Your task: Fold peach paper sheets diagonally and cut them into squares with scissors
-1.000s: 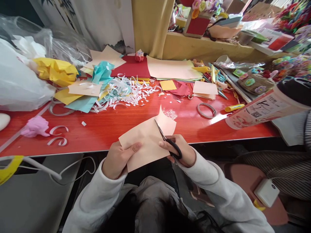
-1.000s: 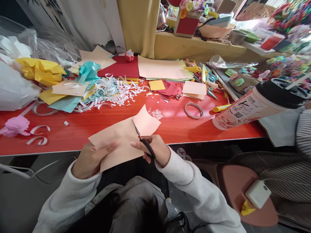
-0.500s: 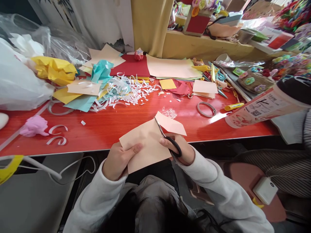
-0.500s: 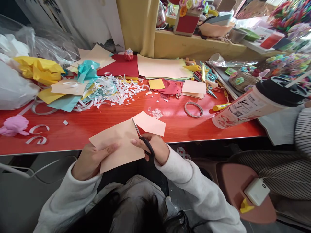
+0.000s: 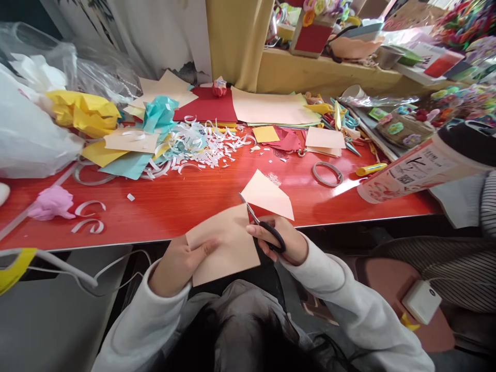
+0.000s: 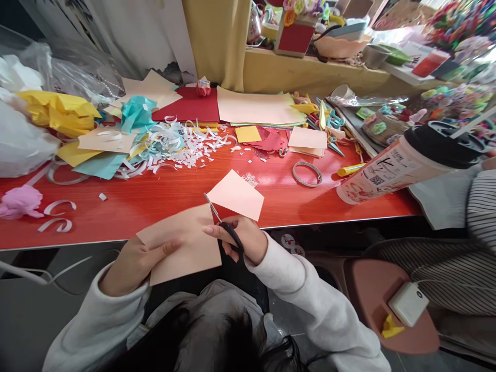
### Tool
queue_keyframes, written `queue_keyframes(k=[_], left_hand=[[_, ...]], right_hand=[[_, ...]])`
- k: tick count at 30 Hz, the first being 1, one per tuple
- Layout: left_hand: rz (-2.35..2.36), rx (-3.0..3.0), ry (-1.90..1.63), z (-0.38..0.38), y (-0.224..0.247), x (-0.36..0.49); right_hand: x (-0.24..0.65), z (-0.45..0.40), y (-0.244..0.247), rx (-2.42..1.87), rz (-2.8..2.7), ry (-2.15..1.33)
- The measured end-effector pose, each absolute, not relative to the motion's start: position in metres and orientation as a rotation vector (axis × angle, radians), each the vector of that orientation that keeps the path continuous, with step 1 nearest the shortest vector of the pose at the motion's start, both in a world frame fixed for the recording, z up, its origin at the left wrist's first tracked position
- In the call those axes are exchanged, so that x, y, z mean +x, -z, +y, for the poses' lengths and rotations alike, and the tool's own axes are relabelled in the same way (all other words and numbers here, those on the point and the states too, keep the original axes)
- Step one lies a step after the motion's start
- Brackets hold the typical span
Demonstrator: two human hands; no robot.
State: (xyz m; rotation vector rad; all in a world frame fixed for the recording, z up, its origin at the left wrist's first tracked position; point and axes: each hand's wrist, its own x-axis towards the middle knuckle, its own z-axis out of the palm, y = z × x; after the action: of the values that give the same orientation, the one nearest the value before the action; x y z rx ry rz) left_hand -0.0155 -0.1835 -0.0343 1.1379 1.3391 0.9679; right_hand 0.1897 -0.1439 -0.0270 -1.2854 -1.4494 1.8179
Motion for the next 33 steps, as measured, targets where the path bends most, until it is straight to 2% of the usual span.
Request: queue_keyframes(k=[3, 7, 11, 18, 22, 24, 26, 28, 33], left_hand=[[1.436, 1.199, -0.876, -0.191, 0.025, -0.037], [1.489, 1.311, -1.054, -0.166, 0.003, -0.04], [1.265, 1.77, -0.824, -0.11, -0.001, 0.01], [1.616, 2.138, -0.274, -0.066, 0.029, 0.074], [1.618, 2.181, -0.175, -0.061, 0.032, 0.075], [1.602, 2.172, -0.162, -0.06, 0.032, 0.076], [1.575, 2.133, -0.208, -0.06, 0.031, 0.078], [1.505, 2.042, -0.31, -0.062, 0.031, 0.08], [1.314, 1.702, -0.606, -0.068, 0.03, 0.067]], right_hand=[[0.191, -0.148, 0.032, -1.313, -1.445, -1.924], [0.191, -0.153, 0.041, -1.336, -1.602, -1.969], [0.19, -0.152, 0.047, -1.337, -1.74, -1.934], [0.202, -0.156, 0.05, -1.526, -1.961, -1.857], [0.221, -0.172, 0.042, -1.576, -2.46, -1.427], [0.238, -0.182, 0.034, -1.594, -2.483, -1.318], [0.258, -0.188, 0.024, -1.6, -2.265, -1.367], [0.28, -0.187, 0.016, -1.648, -1.961, -1.262], [0.315, -0.151, 0.024, -1.846, -1.559, -0.406]])
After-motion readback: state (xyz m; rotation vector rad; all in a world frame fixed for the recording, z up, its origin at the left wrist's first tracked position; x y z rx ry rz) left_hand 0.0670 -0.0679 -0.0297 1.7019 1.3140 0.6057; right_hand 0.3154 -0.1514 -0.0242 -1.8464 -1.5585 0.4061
